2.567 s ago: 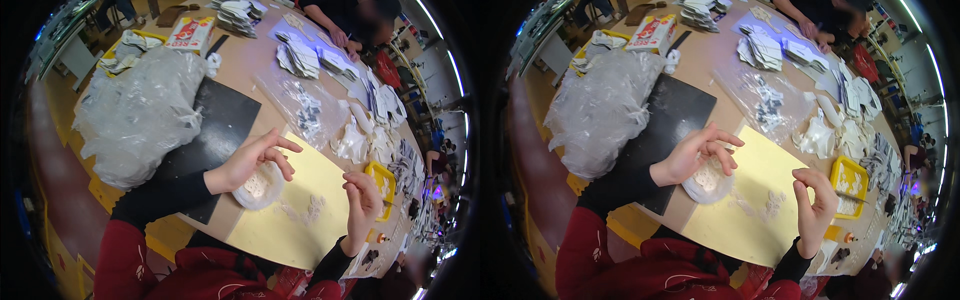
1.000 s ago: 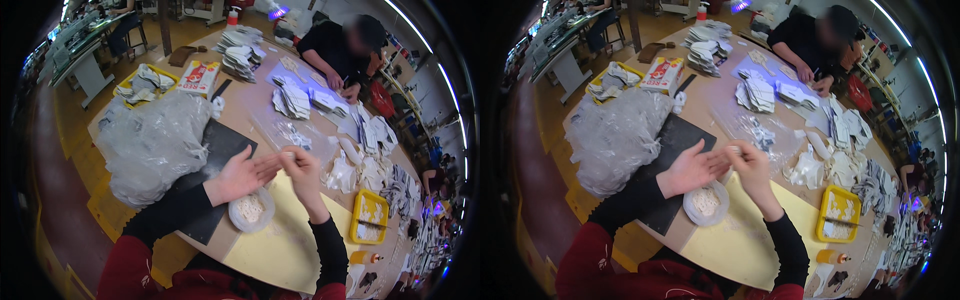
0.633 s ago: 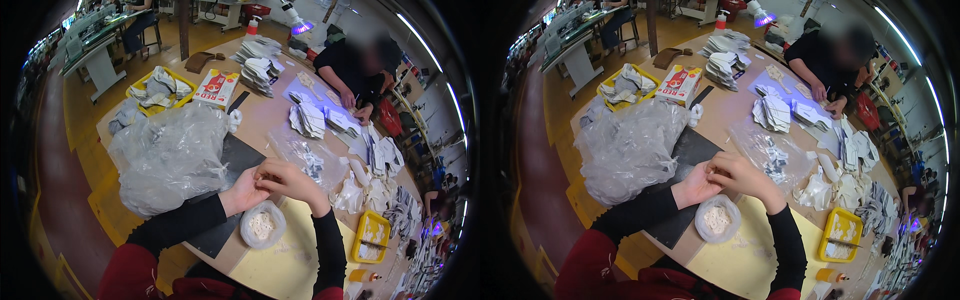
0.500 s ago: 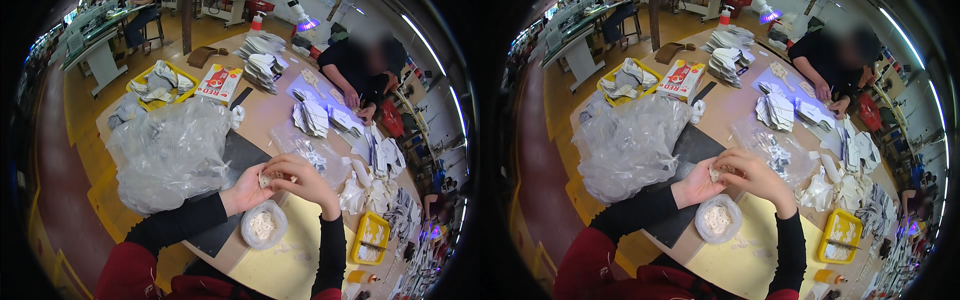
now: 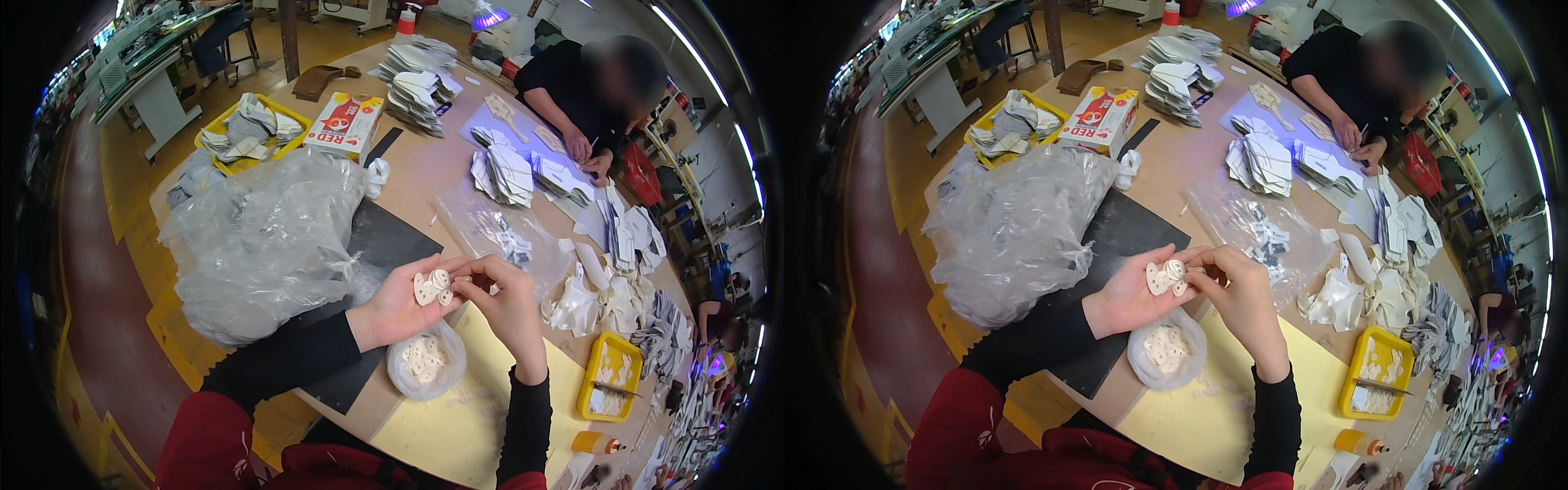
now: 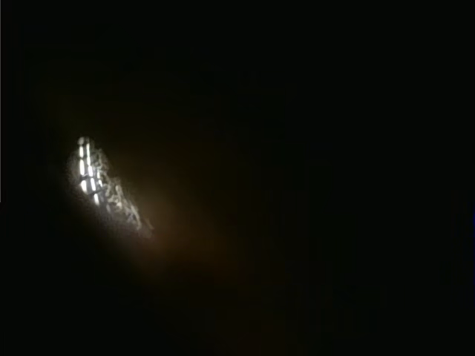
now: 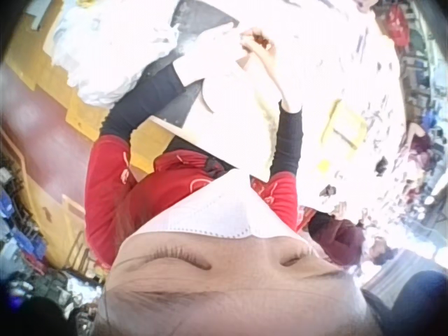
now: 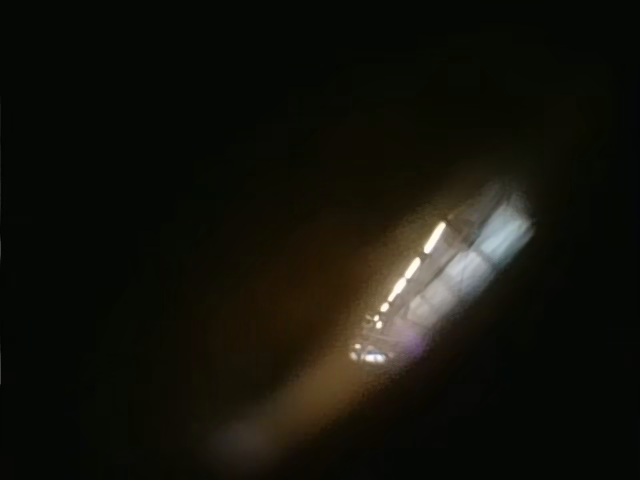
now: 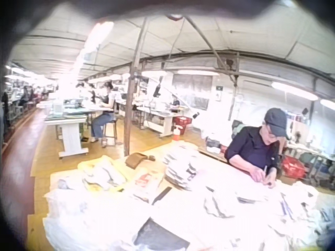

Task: The person picks small white decorative pieces from a plastic bag and arranges them on a yellow board. They repeatedly pick up pieces, place them in patterns, and adjust positions by hand. The person also moves pieces between the board and a small container.

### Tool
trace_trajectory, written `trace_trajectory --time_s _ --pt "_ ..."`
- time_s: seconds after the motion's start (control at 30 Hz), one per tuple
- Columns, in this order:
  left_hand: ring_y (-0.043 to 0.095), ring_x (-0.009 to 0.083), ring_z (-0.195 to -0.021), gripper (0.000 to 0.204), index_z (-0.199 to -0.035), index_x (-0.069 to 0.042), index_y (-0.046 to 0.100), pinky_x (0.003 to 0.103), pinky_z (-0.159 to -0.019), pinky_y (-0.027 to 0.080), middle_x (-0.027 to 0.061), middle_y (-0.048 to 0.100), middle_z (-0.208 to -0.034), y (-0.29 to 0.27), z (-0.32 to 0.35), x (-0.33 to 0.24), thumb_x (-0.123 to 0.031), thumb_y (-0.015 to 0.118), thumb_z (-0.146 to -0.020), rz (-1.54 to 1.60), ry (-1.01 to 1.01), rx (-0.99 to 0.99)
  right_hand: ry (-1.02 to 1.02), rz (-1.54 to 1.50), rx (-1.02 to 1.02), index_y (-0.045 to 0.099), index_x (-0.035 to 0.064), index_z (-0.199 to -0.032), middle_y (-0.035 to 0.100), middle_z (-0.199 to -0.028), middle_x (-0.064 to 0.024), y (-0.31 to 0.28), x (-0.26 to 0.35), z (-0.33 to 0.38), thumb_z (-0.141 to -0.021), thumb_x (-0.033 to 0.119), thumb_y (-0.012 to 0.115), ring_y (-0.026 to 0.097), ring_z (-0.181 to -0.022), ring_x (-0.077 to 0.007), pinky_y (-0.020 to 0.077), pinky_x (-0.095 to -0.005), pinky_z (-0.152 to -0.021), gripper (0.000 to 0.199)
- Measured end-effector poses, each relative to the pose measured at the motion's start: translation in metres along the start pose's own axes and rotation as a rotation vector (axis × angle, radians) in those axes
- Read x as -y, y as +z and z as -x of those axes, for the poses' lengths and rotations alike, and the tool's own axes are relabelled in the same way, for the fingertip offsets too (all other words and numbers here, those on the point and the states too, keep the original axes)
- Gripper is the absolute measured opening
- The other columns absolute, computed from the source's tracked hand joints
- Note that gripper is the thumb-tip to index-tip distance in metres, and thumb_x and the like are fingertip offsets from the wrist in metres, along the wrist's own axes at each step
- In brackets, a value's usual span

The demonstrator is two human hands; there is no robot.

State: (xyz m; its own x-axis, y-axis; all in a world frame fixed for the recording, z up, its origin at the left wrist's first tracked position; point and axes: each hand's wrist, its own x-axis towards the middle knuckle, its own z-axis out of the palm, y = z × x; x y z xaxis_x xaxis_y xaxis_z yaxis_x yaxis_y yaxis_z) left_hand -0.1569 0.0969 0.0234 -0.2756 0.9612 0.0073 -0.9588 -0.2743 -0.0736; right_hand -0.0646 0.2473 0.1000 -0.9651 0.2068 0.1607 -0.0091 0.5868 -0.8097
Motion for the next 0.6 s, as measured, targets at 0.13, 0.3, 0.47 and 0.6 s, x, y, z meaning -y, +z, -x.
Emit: trace_trajectory --time_s 0.13,0.3,0.47,0.6 --pt "0.039 0.0288 -0.147 0.057 -0.159 0.003 0.024 0.043 -0.124 0.031 0.0197 0.037 -0.16 -0.014 0.004 -0.007 -0.03 0.032 -0.113 0.133 -0.049 0.209 0.013 -0.072 0.018 0.075 0.0011 -0.096 0.071 -0.081 -0.0054 -0.009 0.007 0.009 -0.084 0.005 0.081 0.064 -0.072 -0.0114 0.0499 -0.0262 -0.066 0.014" --pt "0.025 0.0286 -0.156 0.059 -0.162 0.0 0.019 0.043 -0.127 0.024 0.0173 0.022 -0.169 0.012 0.006 -0.001 -0.032 0.03 -0.113 -0.026 0.063 -0.093 0.002 -0.04 0.435 0.076 0.0006 -0.095 0.073 -0.084 -0.0059 -0.016 0.032 0.037 -0.085 0.01 0.082 0.065 -0.072 -0.0125 0.0503 -0.0264 -0.067 0.015" --pt "0.037 0.0276 -0.147 0.058 -0.159 0.0 0.024 0.042 -0.121 0.033 0.017 0.036 -0.16 0.0 0.006 0.001 -0.035 0.031 -0.114 -0.061 -0.04 -0.001 0.013 0.079 0.124 0.075 0.0011 -0.1 0.072 -0.09 -0.0075 -0.005 0.04 0.038 -0.083 0.006 0.081 0.065 -0.076 -0.0149 0.0504 -0.0286 -0.068 0.019" --pt "0.054 0.0259 -0.129 0.049 -0.145 0.0 0.045 0.04 -0.109 0.043 0.0149 0.056 -0.136 -0.035 0.004 0.001 -0.037 0.036 -0.113 0.047 -0.151 0.189 -0.171 0.075 -0.055 0.072 0.0004 -0.105 0.069 -0.1 -0.0104 0.013 0.017 0.027 -0.084 0.001 0.077 0.068 -0.08 -0.0209 0.0535 -0.0318 -0.07 0.022"
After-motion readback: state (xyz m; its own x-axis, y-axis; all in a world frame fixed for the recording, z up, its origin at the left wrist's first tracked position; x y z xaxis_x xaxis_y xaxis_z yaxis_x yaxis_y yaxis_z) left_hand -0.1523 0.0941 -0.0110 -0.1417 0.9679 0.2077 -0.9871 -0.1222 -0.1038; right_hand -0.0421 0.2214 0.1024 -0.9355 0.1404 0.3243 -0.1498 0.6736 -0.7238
